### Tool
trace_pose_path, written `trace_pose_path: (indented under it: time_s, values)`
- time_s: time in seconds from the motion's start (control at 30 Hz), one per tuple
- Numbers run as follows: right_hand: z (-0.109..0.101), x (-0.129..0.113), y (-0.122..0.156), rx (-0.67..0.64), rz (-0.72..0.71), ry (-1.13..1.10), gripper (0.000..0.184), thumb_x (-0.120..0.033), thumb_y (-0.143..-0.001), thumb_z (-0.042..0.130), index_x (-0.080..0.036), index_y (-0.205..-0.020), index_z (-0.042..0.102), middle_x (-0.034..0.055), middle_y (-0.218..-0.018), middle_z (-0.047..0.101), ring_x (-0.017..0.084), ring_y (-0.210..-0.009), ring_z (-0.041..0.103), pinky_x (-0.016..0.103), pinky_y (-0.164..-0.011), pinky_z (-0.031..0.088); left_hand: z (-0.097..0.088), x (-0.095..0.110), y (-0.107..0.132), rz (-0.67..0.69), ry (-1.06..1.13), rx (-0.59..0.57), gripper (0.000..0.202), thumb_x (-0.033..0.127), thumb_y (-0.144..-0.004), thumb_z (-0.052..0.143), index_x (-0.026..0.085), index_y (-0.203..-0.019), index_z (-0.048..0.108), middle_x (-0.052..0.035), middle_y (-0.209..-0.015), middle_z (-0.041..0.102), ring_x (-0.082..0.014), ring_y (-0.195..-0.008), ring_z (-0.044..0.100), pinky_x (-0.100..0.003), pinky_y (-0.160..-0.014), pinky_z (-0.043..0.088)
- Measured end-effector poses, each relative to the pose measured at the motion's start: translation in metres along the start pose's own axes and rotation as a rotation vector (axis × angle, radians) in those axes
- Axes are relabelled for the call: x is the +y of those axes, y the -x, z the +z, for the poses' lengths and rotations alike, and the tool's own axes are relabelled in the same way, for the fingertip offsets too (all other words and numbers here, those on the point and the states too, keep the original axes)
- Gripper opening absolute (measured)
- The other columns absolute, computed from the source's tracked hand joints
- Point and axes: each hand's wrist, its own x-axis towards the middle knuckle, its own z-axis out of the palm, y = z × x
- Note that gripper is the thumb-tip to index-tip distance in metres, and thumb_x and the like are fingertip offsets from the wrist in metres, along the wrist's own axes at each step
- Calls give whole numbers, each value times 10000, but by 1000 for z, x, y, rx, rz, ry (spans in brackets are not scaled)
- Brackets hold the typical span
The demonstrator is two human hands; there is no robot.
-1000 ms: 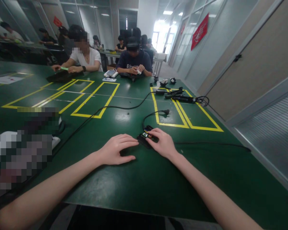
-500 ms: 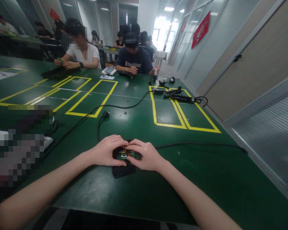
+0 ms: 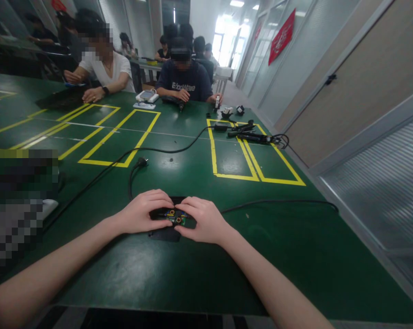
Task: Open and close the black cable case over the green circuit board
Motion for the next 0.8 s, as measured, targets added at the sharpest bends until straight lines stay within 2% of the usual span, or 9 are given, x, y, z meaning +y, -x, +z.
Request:
trace_pose_path:
  time_s: [0.17, 0.33, 0.47, 0.63, 0.8]
  values:
    - [-1, 4, 1, -15, 38, -8, 376, -316, -858, 734, -198, -1210, 681, 114, -1078, 722, 254, -929, 712, 388, -803, 600, -5, 2, 2, -49, -7, 74, 145, 296, -939, 637, 185, -981, 721, -79, -981, 715, -211, -934, 669, -332, -825, 556]
    - [-2, 8, 1, -16, 58, -31, 390, -331, -817, 771, -185, -1172, 703, 116, -1081, 711, 258, -937, 703, 406, -823, 587, -11, -3, 8, -148, 21, -16, 152, 251, -873, 645, 177, -986, 716, 0, -783, 634, -121, -657, 599, -222, -604, 464]
    - [1, 7, 1, 6, 94, -20, 434, -377, -778, 813, -199, -1160, 709, 110, -1073, 707, 266, -928, 701, 420, -827, 587, -8, -5, 8, -162, 34, -31, 163, 254, -868, 643, 178, -990, 718, 18, -734, 610, -111, -631, 582, -207, -594, 443]
    - [1, 4, 0, 3, 118, -58, 373, -207, -794, 705, -219, -1167, 700, 87, -1079, 702, 236, -944, 700, 373, -840, 590, -5, -3, 5, -168, 23, -23, 172, 225, -845, 621, 181, -984, 713, 33, -710, 595, -103, -593, 558, -202, -581, 422]
    - [1, 3, 1, -14, 125, -26, 426, -163, -792, 642, -205, -1215, 676, 99, -1120, 690, 239, -958, 704, 373, -849, 595, -4, -3, 6, -168, -13, 0, 183, 207, -844, 614, 179, -999, 707, 34, -709, 595, -104, -600, 560, -202, -588, 423]
